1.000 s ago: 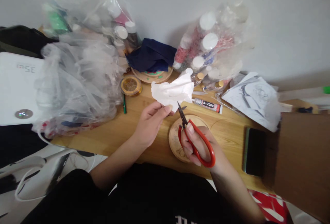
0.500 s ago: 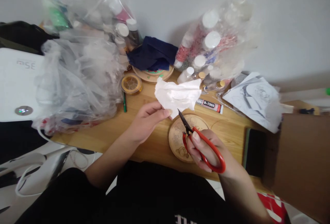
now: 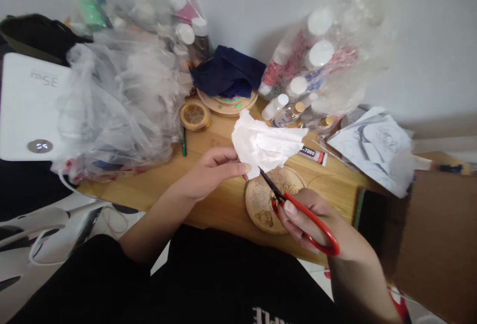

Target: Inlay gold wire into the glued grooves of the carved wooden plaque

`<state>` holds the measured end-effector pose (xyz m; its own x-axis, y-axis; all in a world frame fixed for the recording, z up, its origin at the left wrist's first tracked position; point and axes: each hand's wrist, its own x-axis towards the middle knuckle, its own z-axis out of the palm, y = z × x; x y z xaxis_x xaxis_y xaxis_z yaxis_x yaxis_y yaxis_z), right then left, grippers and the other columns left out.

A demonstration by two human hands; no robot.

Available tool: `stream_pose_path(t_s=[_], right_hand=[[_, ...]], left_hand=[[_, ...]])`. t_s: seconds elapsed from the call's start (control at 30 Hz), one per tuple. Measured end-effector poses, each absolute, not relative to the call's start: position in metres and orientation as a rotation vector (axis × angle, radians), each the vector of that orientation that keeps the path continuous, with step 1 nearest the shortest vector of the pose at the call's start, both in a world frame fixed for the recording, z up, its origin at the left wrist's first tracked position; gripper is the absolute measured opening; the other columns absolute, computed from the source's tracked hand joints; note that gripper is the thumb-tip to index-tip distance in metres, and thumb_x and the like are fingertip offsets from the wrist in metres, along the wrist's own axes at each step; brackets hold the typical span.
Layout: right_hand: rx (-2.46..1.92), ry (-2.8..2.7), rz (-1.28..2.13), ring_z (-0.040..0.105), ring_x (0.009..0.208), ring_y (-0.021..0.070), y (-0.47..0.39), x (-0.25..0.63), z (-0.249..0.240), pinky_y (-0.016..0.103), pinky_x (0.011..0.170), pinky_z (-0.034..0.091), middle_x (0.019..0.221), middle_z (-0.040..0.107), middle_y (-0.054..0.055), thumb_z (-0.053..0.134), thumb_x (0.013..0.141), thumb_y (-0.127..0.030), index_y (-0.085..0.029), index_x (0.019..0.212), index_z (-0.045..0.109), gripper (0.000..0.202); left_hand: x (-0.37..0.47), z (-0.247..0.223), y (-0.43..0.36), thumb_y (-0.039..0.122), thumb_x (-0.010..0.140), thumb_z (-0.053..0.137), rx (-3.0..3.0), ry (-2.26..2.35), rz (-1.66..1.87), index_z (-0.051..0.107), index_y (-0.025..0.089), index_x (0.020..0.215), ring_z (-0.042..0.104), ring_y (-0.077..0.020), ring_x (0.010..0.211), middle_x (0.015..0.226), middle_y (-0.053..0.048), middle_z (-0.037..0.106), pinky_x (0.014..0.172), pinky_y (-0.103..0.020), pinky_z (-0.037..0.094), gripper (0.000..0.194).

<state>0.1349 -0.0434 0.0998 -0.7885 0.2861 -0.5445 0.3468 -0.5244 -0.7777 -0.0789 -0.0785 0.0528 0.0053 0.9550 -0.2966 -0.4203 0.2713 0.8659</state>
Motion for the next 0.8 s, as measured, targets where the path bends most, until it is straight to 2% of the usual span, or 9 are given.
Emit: stream_pose_path(t_s=[0.27,0.53,0.8], right_hand=[[0.952,1.540,-2.449,0.029,0.038,0.0037,-0.038,0.136,0.103,0.020,0.036,0.017,0.046,0.035,-0.007,0.045,0.094,-0.058,-0.020,0.059,0.039,0.052],[0.941,1.643,-2.297,0.026,0.043,0.0039,-0.033,0.139,0.109,0.021,0.039,0.016,0.048,0.033,-0.006,0.046,0.094,-0.057,-0.020,0.056,0.033,0.055],[0.917,1.644,-2.216,0.027,0.040,0.0029,-0.028,0.137,0.111,0.020,0.038,0.016,0.046,0.031,-0.007,0.048,0.091,-0.060,-0.019,0.055,0.033,0.057]], left_hand=[[-0.083,0.054,-0.079,0.023,0.067,0.076,0.693,1.025,1.169,0.075,0.020,0.066,0.063,-0.0143,0.061,0.064,-0.001,0.070,0.061,-0.024,0.052,0.003],[-0.086,0.055,-0.080,0.021,0.064,0.075,0.705,1.013,1.135,0.074,0.020,0.063,0.061,-0.0133,0.056,0.061,-0.001,0.070,0.055,-0.022,0.047,0.002],[-0.088,0.058,-0.079,0.022,0.063,0.076,0.736,0.992,1.050,0.073,0.021,0.058,0.061,-0.0147,0.054,0.057,-0.001,0.068,0.055,-0.024,0.049,0.005]])
